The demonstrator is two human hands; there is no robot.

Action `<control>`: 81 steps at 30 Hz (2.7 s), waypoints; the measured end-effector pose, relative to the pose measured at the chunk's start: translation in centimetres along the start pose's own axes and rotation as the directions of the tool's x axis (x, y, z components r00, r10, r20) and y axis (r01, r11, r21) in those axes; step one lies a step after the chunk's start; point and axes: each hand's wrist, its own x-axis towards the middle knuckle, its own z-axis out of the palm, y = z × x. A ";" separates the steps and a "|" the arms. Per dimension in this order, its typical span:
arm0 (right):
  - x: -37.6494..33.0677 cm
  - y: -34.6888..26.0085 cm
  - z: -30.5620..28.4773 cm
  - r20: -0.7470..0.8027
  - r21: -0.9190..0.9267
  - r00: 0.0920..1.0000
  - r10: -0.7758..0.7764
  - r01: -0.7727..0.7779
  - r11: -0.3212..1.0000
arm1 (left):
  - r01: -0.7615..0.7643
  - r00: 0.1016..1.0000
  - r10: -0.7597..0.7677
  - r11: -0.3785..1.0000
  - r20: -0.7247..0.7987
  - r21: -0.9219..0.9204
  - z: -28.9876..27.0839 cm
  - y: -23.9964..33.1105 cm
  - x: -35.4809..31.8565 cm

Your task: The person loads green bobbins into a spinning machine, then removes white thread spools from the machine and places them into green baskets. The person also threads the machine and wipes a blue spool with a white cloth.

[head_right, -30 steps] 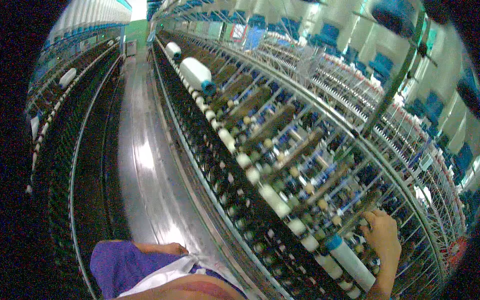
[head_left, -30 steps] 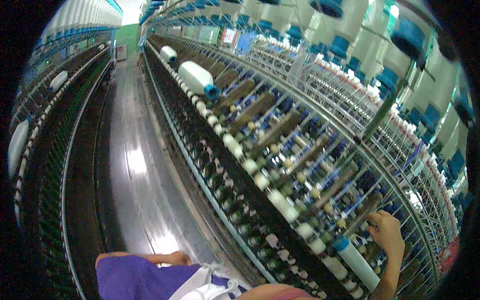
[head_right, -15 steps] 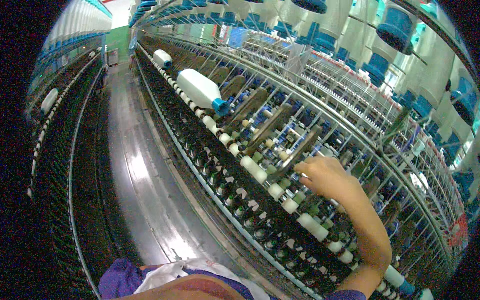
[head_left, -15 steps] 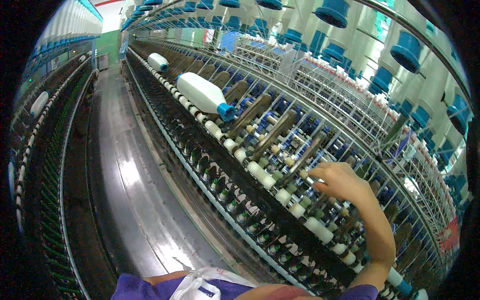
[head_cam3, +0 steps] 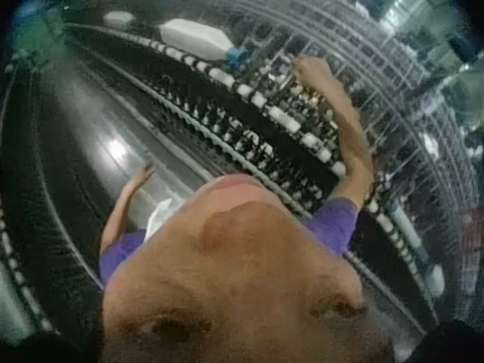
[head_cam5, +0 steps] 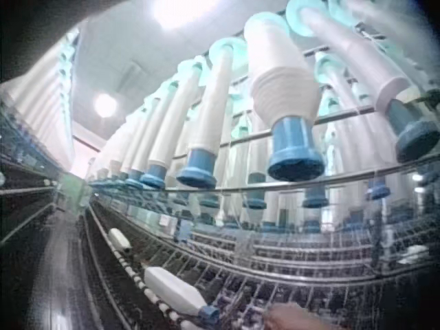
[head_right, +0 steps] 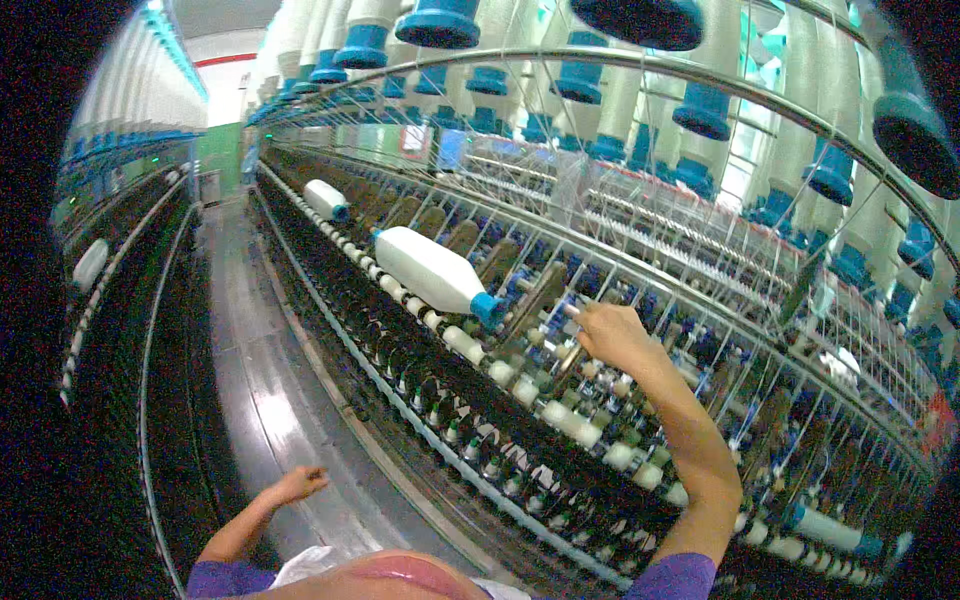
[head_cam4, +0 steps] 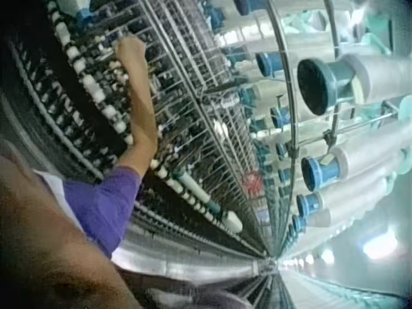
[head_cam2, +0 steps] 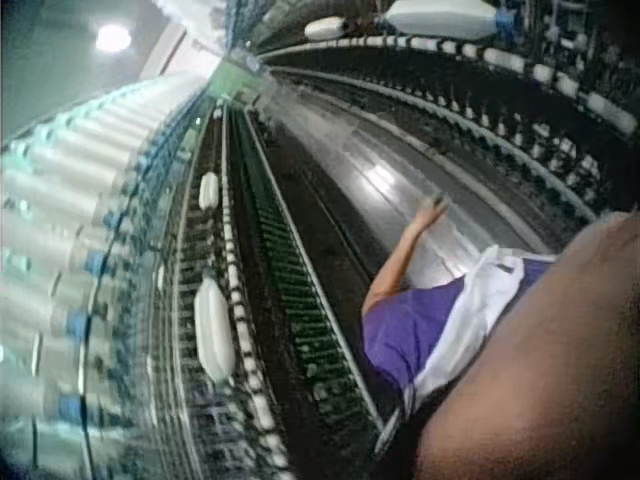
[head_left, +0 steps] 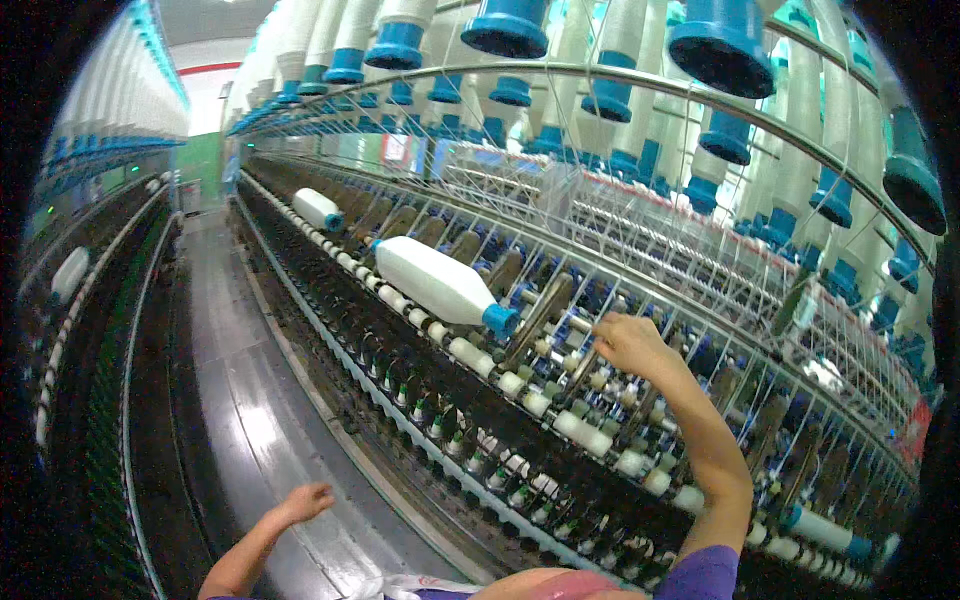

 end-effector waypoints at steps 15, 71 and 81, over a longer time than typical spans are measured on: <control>1.0 -1.2 2.8 -0.143 -0.055 0.964 0.226 -0.236 0.970 | -0.813 0.551 0.785 0.581 0.283 -0.032 -10.5 28.2 15.9; 24.0 20.2 8.5 -0.583 0.812 -0.075 0.809 -0.033 0.582 | -0.862 0.367 0.647 -0.033 -0.668 -0.505 -17.4 59.5 29.2; 26.7 23.7 3.6 -0.629 0.673 0.066 0.775 -0.452 0.585 | -0.940 -0.326 0.865 -0.251 -0.382 0.232 -30.0 66.2 19.6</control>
